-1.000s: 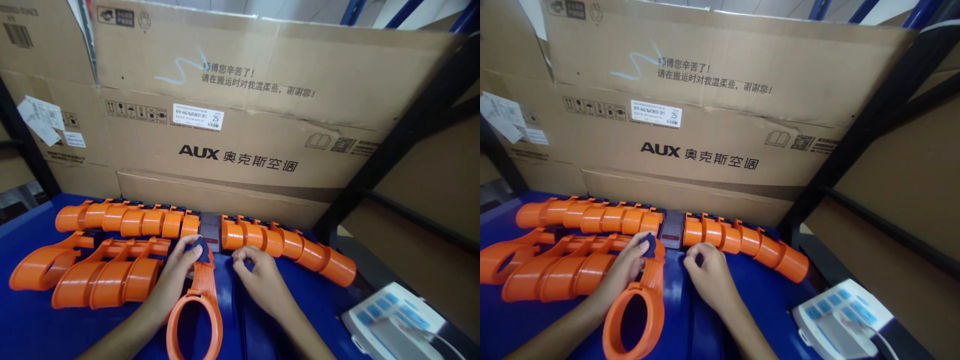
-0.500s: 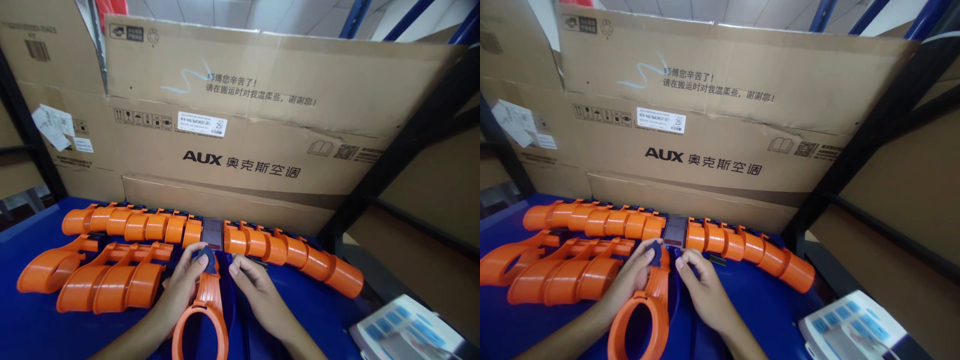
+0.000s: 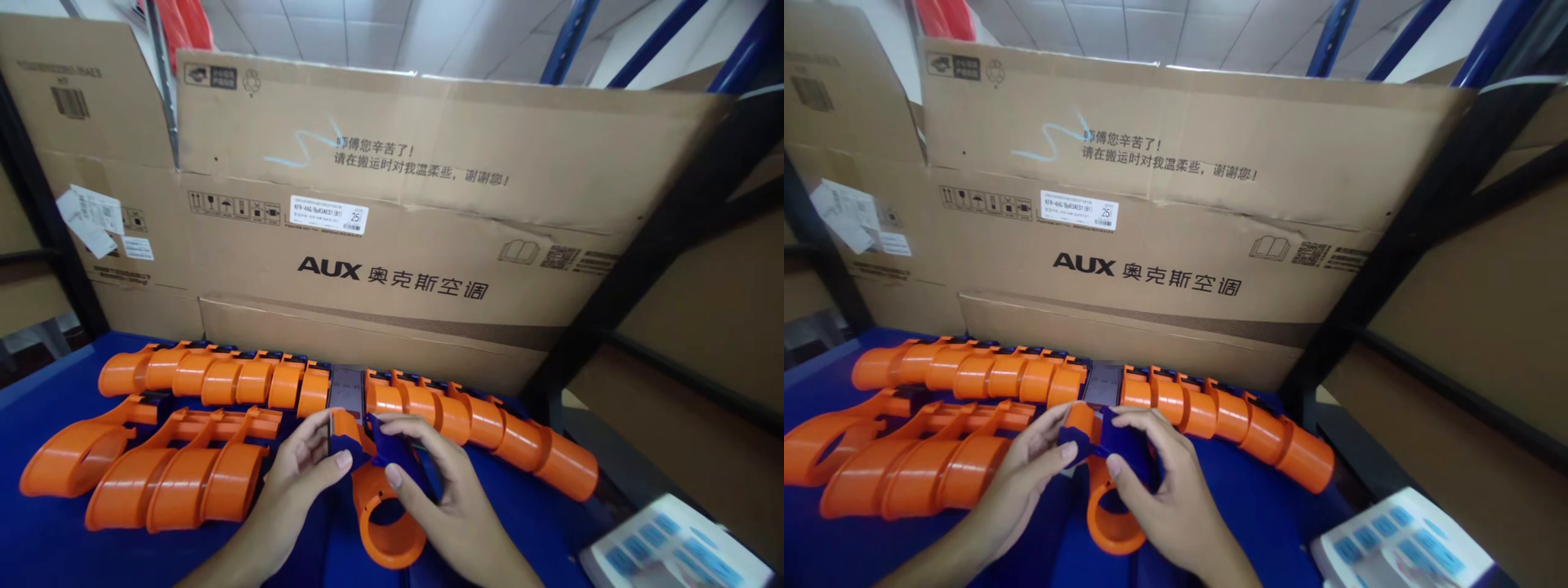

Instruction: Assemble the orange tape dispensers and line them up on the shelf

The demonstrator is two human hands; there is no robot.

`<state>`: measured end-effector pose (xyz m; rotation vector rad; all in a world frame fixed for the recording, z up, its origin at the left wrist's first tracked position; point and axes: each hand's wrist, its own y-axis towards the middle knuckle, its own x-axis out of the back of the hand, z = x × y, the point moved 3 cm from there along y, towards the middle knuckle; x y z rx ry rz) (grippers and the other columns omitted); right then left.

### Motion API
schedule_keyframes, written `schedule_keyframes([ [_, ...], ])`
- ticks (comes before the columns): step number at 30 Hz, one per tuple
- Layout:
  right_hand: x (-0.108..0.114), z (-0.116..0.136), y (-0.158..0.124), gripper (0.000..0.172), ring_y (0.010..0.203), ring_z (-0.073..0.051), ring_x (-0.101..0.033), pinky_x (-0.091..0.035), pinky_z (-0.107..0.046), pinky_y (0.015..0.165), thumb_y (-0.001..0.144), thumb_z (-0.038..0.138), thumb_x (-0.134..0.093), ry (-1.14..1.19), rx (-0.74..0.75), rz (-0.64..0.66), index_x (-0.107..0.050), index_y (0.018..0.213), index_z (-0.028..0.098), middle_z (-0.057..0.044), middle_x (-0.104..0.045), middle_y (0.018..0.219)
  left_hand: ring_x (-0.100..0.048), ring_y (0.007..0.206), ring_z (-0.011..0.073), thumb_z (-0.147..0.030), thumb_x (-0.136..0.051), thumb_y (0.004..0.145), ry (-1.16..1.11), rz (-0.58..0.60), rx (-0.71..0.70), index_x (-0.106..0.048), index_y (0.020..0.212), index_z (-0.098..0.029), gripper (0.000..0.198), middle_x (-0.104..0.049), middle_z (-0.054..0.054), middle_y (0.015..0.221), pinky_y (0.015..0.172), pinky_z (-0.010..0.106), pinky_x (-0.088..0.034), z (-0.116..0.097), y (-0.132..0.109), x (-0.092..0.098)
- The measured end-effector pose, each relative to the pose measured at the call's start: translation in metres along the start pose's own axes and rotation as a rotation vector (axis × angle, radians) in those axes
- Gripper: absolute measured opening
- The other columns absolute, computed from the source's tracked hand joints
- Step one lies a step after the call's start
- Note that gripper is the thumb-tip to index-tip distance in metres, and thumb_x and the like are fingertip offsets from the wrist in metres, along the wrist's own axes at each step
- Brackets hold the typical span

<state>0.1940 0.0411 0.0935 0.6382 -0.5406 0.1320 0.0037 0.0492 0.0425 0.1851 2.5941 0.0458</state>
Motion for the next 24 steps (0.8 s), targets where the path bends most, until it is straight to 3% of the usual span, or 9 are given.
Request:
schedule_keyframes([
  [13,-0.001,-0.001,0.003,0.031,0.112,-0.027,-0.068,-0.054,-0.042,0.099,0.091,0.03,-0.067,-0.055,0.036,0.036,-0.064,0.122,0.028,-0.007,-0.072,0.12,-0.059,0.128,0.0265,-0.022,-0.079,0.082,0.051,0.053,-0.051,-0.067,0.125,-0.029,0.045,-0.068,0.006,0.135,0.104,0.033,-0.049,-0.002,-0.002,0.001],
  [19,0.0,-0.008,-0.004,0.051,0.122,-0.031,-0.063,-0.052,-0.048,0.102,0.091,0.039,-0.065,-0.13,0.004,0.027,-0.051,0.139,0.028,-0.011,-0.066,0.134,-0.06,0.126,0.0326,-0.02,-0.079,0.08,0.006,0.174,-0.14,-0.064,0.129,-0.028,0.052,-0.065,0.009,0.136,0.104,0.04,-0.05,-0.006,-0.005,-0.002],
  [24,0.001,-0.005,-0.003,0.061,0.114,-0.033,-0.067,-0.055,-0.047,0.097,0.083,0.047,-0.074,-0.301,0.126,0.045,-0.055,0.137,0.027,-0.012,-0.07,0.127,-0.06,0.126,0.0349,-0.027,-0.081,0.077,0.011,0.173,-0.155,-0.06,0.133,-0.031,0.06,-0.066,0.008,0.136,0.105,0.042,-0.047,-0.004,-0.007,0.001],
])
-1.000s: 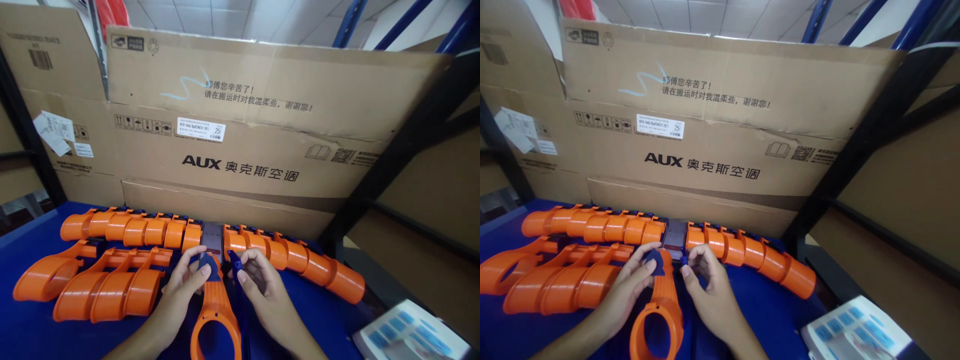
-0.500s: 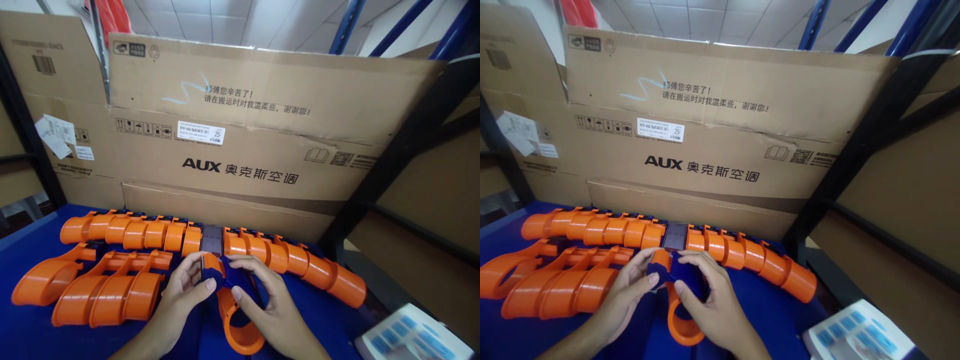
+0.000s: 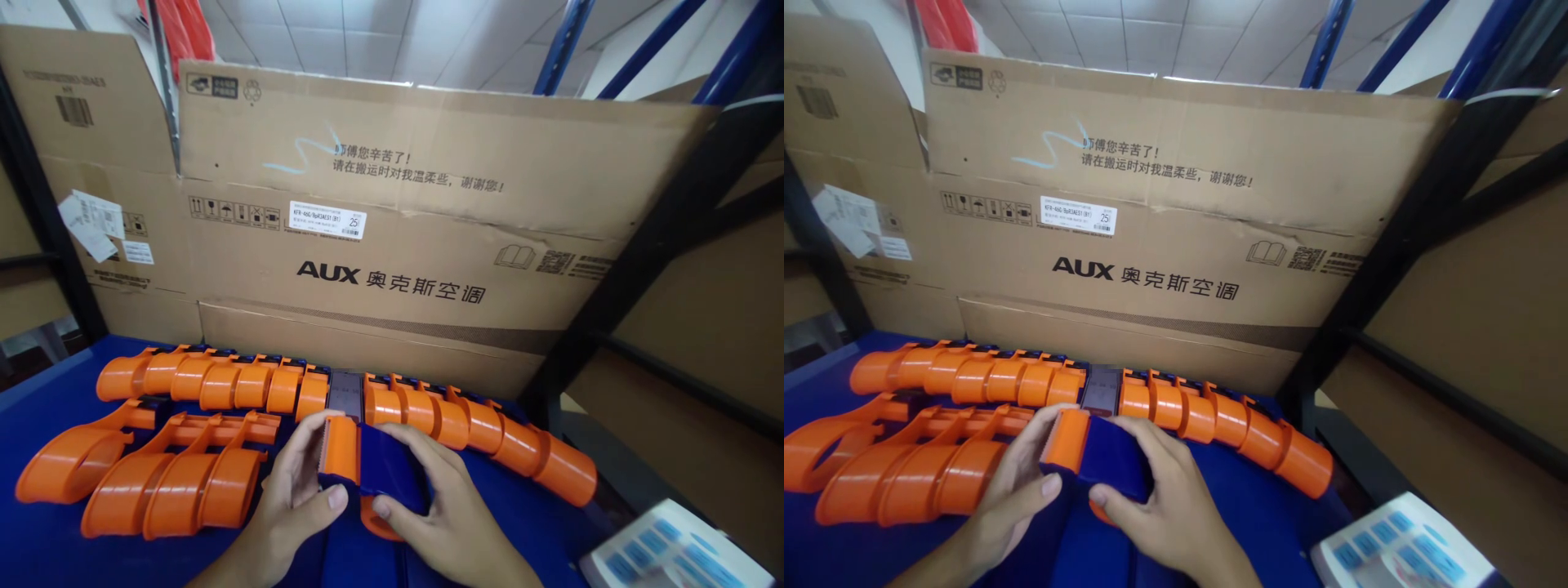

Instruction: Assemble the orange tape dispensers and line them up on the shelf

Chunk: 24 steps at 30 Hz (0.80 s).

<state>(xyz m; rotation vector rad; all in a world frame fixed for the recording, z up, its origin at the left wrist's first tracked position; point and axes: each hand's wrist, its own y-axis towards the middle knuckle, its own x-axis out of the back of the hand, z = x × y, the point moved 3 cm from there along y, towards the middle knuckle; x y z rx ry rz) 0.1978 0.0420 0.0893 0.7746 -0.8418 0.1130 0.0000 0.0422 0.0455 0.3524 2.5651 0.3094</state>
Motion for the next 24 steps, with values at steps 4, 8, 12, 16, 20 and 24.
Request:
schedule_keyframes([
  [4,0.0006,0.0013,-0.0007,0.071,0.107,-0.034,-0.069,-0.055,-0.049,0.094,0.078,0.051,-0.08,-0.165,0.141,-0.074,-0.056,0.139,0.025,-0.013,-0.072,0.116,-0.065,0.114,0.0346,-0.031,-0.085,0.072,0.097,-0.104,0.056,-0.064,0.125,-0.029,0.057,-0.068,0.009,0.133,0.103,0.042,-0.048,-0.0001,0.0001,0.0032],
  [8,-0.0011,0.0046,-0.0017,0.067,0.102,-0.031,-0.068,-0.053,-0.051,0.092,0.082,0.045,-0.079,-0.256,0.262,-0.087,-0.054,0.141,0.027,-0.013,-0.071,0.112,-0.063,0.117,0.0316,-0.03,-0.083,0.076,0.242,-0.164,0.014,-0.065,0.111,-0.03,0.04,-0.068,0.006,0.131,0.099,0.037,-0.049,-0.0016,0.0024,0.0035],
  [12,-0.0023,0.0074,-0.0011,0.069,0.104,-0.031,-0.067,-0.051,-0.052,0.093,0.083,0.044,-0.079,-0.274,0.298,-0.078,-0.051,0.144,0.025,-0.013,-0.07,0.112,-0.068,0.104,0.026,-0.03,-0.079,0.081,0.332,-0.164,-0.032,-0.06,0.109,-0.031,0.034,-0.072,0.002,0.111,0.091,0.033,-0.051,-0.0026,0.003,0.0014],
  [16,-0.0028,0.007,-0.0012,0.074,0.102,-0.031,-0.066,-0.052,-0.049,0.089,0.082,0.043,-0.08,-0.271,0.312,-0.078,-0.048,0.146,0.025,-0.013,-0.069,0.112,-0.068,0.094,0.023,-0.028,-0.078,0.081,0.316,-0.166,-0.036,-0.06,0.106,-0.03,0.031,-0.072,0.002,0.107,0.086,0.031,-0.051,-0.0051,0.0029,-0.001],
  [20,-0.0039,0.0058,-0.0023,0.077,0.101,-0.031,-0.066,-0.052,-0.048,0.089,0.081,0.044,-0.081,-0.272,0.316,-0.078,-0.046,0.148,0.026,-0.013,-0.069,0.112,-0.065,0.086,0.0213,-0.029,-0.081,0.078,0.326,-0.191,-0.03,-0.06,0.103,-0.029,0.032,-0.071,0.0,0.097,0.08,0.03,-0.051,-0.0049,0.0031,0.0],
  [24,-0.0071,0.005,-0.0033,0.078,0.104,-0.031,-0.066,-0.051,-0.049,0.091,0.082,0.045,-0.08,-0.28,0.322,-0.062,-0.045,0.149,0.025,-0.014,-0.069,0.114,-0.055,0.064,0.0157,-0.032,-0.081,0.078,0.351,-0.199,-0.015,-0.057,0.099,-0.029,0.032,-0.062,-0.005,0.075,0.063,0.025,-0.046,-0.0013,0.0037,0.0036],
])
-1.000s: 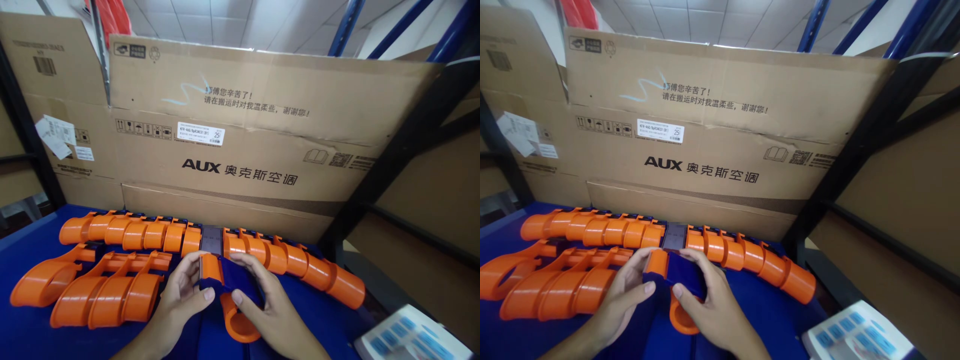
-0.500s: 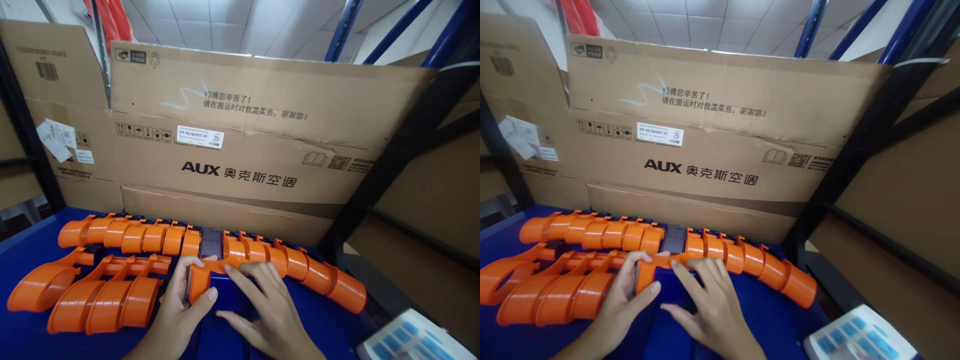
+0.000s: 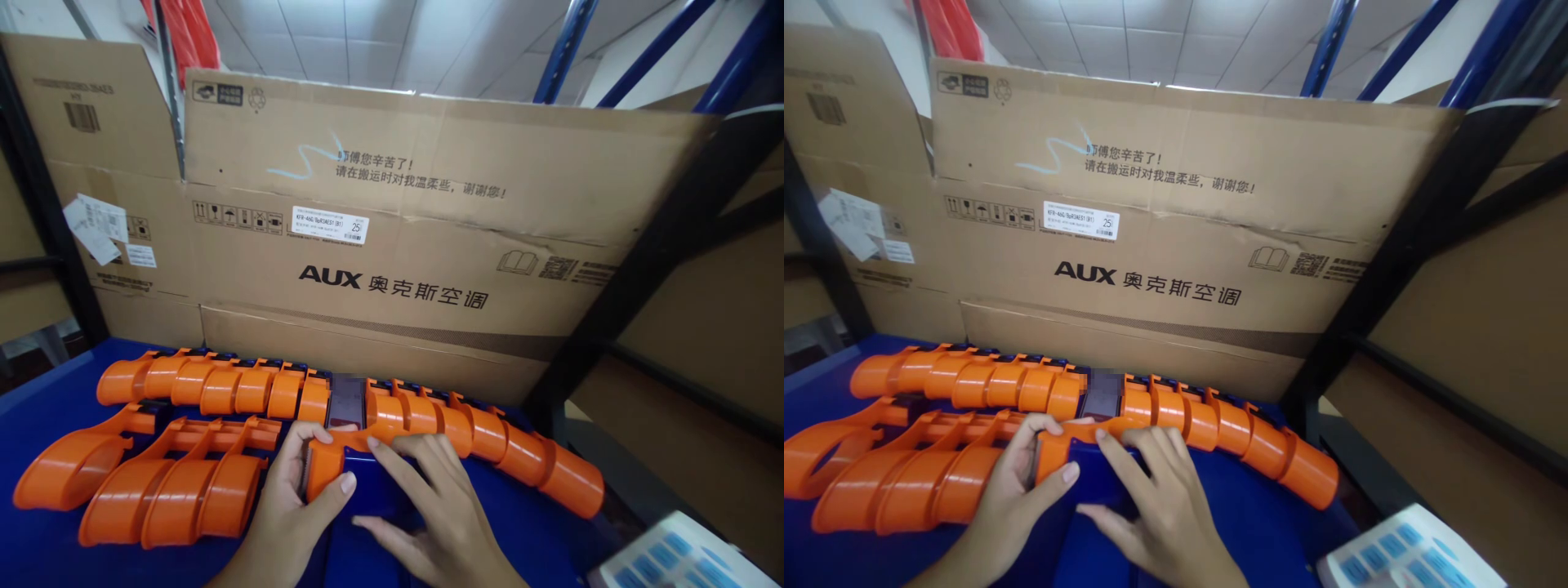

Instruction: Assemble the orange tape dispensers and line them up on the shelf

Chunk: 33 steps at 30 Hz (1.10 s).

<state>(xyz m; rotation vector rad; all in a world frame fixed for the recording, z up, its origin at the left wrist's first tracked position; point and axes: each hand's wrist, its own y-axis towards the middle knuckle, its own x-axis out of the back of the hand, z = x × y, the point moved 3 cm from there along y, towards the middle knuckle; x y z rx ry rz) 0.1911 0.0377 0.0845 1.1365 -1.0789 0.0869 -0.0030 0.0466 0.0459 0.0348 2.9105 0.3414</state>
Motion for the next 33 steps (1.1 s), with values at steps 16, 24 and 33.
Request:
schedule_keyframes([
  [16,-0.014,-0.008,-0.01,0.063,0.096,-0.029,-0.066,-0.053,-0.043,0.092,0.098,0.068,-0.039,0.774,-0.825,0.229,-0.075,0.095,0.017,-0.007,-0.074,0.096,-0.06,0.125,0.0327,-0.051,-0.07,0.086,-0.205,0.238,-0.033,-0.065,0.133,-0.026,0.053,-0.07,0.01,0.132,0.111,0.041,-0.042,0.005,0.002,0.002],
  [24,-0.008,-0.021,-0.008,0.061,0.111,-0.028,-0.065,-0.05,-0.048,0.101,0.104,0.061,-0.028,0.956,-0.834,0.237,-0.065,0.133,0.021,-0.011,-0.071,0.122,-0.073,0.079,0.0219,-0.049,-0.078,0.078,-0.245,-0.165,0.152,-0.072,0.108,-0.02,0.043,-0.077,0.005,0.09,0.068,0.028,-0.06,0.018,0.012,0.008],
  [33,0.041,0.005,-0.03,0.075,0.141,-0.037,-0.045,-0.043,-0.055,0.113,0.089,0.053,-0.066,0.215,-0.495,0.248,-0.035,0.156,0.037,-0.005,-0.042,0.16,-0.067,0.063,0.0155,-0.054,-0.074,0.08,-0.163,-0.21,0.216,-0.061,0.113,-0.025,0.045,-0.064,-0.001,0.088,0.05,0.03,-0.064,0.018,0.006,0.004],
])
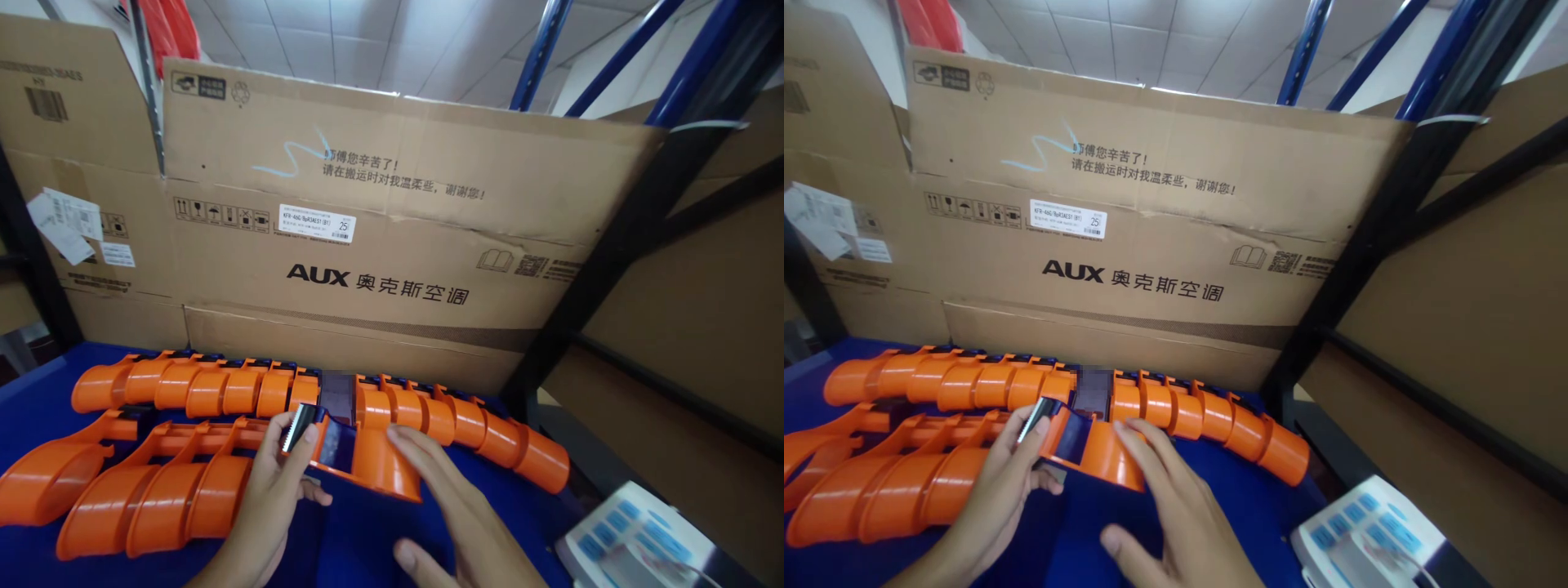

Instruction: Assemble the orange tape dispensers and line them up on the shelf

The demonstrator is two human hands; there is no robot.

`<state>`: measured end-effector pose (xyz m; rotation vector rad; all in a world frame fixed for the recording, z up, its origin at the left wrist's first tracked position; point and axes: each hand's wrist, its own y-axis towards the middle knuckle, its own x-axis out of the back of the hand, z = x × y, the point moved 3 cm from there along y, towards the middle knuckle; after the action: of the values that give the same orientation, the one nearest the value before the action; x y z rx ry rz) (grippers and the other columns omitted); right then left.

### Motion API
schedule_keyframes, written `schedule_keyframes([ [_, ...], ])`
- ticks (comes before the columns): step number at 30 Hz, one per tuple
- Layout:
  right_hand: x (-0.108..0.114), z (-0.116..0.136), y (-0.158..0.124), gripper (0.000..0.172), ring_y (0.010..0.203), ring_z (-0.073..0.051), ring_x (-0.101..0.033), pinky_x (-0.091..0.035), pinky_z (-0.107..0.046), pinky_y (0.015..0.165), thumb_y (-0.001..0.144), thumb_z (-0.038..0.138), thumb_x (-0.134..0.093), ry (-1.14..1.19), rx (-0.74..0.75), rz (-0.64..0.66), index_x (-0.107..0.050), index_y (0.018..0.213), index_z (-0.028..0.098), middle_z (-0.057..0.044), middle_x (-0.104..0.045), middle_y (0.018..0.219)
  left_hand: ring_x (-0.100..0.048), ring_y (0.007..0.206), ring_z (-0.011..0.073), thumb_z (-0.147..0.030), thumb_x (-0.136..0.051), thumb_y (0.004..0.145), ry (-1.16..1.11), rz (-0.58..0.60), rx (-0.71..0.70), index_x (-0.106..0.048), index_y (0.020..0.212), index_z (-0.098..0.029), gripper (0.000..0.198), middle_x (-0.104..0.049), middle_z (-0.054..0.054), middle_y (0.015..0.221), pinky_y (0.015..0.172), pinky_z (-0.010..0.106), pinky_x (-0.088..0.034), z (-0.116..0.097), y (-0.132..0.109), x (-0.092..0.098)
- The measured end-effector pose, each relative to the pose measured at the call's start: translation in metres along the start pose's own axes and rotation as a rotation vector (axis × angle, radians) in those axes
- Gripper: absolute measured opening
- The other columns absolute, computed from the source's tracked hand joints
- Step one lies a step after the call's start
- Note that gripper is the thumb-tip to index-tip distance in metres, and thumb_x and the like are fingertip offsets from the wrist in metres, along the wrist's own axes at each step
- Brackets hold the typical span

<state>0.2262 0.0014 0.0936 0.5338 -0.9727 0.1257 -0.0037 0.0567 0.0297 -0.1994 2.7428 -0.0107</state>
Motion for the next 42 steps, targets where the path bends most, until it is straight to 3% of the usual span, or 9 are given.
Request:
schedule_keyframes([
  [6,-0.015,-0.015,-0.02,0.058,0.136,-0.032,-0.054,-0.047,-0.047,0.111,0.096,0.045,-0.056,-0.026,-0.087,-0.172,-0.043,0.151,0.031,-0.008,-0.053,0.152,-0.069,0.064,0.0179,-0.055,-0.074,0.08,0.096,0.156,0.074,-0.059,0.118,-0.024,0.051,-0.068,0.003,0.092,0.049,0.03,-0.063,0.005,-0.007,-0.01],
  [10,0.0,-0.043,-0.028,0.05,0.133,-0.032,-0.057,-0.044,-0.048,0.113,0.097,0.05,-0.052,0.01,-0.161,-0.239,-0.053,0.142,0.029,-0.008,-0.059,0.146,-0.069,0.075,0.0201,-0.057,-0.069,0.084,0.177,0.217,0.076,-0.051,0.125,-0.024,0.056,-0.069,0.005,0.097,0.057,0.031,-0.062,0.004,-0.007,-0.013],
  [17,0.034,-0.084,-0.047,0.05,0.133,-0.032,-0.056,-0.038,-0.053,0.116,0.096,0.055,-0.047,-0.099,-0.355,-0.249,-0.059,0.136,0.027,-0.009,-0.06,0.144,-0.063,0.083,0.0218,-0.053,-0.065,0.087,0.152,0.291,0.008,-0.06,0.11,-0.022,0.04,-0.066,0.006,0.092,0.061,0.028,-0.053,0.002,-0.003,-0.012],
  [21,0.03,-0.095,-0.054,0.051,0.138,-0.031,-0.051,-0.038,-0.051,0.117,0.098,0.053,-0.041,-0.099,-0.379,-0.183,-0.055,0.14,0.028,-0.009,-0.056,0.148,-0.062,0.076,0.0195,-0.047,-0.067,0.088,0.214,0.364,-0.025,-0.064,0.108,-0.023,0.031,-0.066,0.003,0.086,0.061,0.026,-0.048,0.0,-0.008,-0.011],
  [26,0.023,-0.107,-0.053,0.051,0.136,-0.031,-0.053,-0.041,-0.053,0.115,0.101,0.048,-0.037,-0.195,-0.34,-0.183,-0.048,0.146,0.026,-0.012,-0.056,0.147,-0.062,0.076,0.0197,-0.041,-0.064,0.091,0.502,0.482,-0.174,-0.071,0.102,-0.025,0.021,-0.068,0.002,0.082,0.072,0.03,-0.05,-0.006,-0.02,-0.015],
  [31,0.026,-0.079,-0.038,0.043,0.127,-0.037,-0.056,-0.047,-0.057,0.103,0.099,0.042,-0.042,-0.427,-0.225,-0.305,-0.058,0.133,0.022,-0.015,-0.061,0.135,-0.068,0.081,0.0236,-0.028,-0.065,0.088,0.701,0.583,-0.399,-0.073,0.103,-0.027,0.016,-0.076,0.005,0.088,0.077,0.035,-0.054,-0.017,-0.03,-0.019],
  [34,0.024,-0.043,-0.017,0.037,0.122,-0.035,-0.057,-0.045,-0.052,0.099,0.098,0.037,-0.047,-0.449,-0.086,-0.244,-0.061,0.129,0.021,-0.015,-0.063,0.131,-0.069,0.1,0.0279,-0.029,-0.075,0.082,0.84,0.808,-0.616,-0.07,0.118,-0.03,0.036,-0.078,0.005,0.108,0.092,0.041,-0.051,-0.014,-0.038,-0.024],
  [38,0.004,-0.009,0.019,0.029,0.104,-0.029,-0.062,-0.044,-0.043,0.09,0.1,0.026,-0.044,-0.477,-0.005,0.013,-0.066,0.119,0.023,-0.01,-0.072,0.111,-0.066,0.115,0.0225,-0.029,-0.059,0.099,0.926,1.207,-0.928,-0.063,0.131,-0.033,0.033,-0.073,0.003,0.13,0.099,0.035,-0.046,0.023,-0.05,-0.032],
  [42,-0.023,-0.001,0.044,0.025,0.099,-0.027,-0.063,-0.041,-0.039,0.088,0.1,0.022,-0.044,-0.623,0.004,0.116,-0.07,0.103,0.021,-0.011,-0.073,0.105,-0.072,0.098,0.0157,-0.032,-0.06,0.098,0.947,1.292,-1.032,-0.066,0.126,-0.028,0.029,-0.079,0.001,0.116,0.082,0.023,-0.048,0.062,-0.051,-0.037],
])
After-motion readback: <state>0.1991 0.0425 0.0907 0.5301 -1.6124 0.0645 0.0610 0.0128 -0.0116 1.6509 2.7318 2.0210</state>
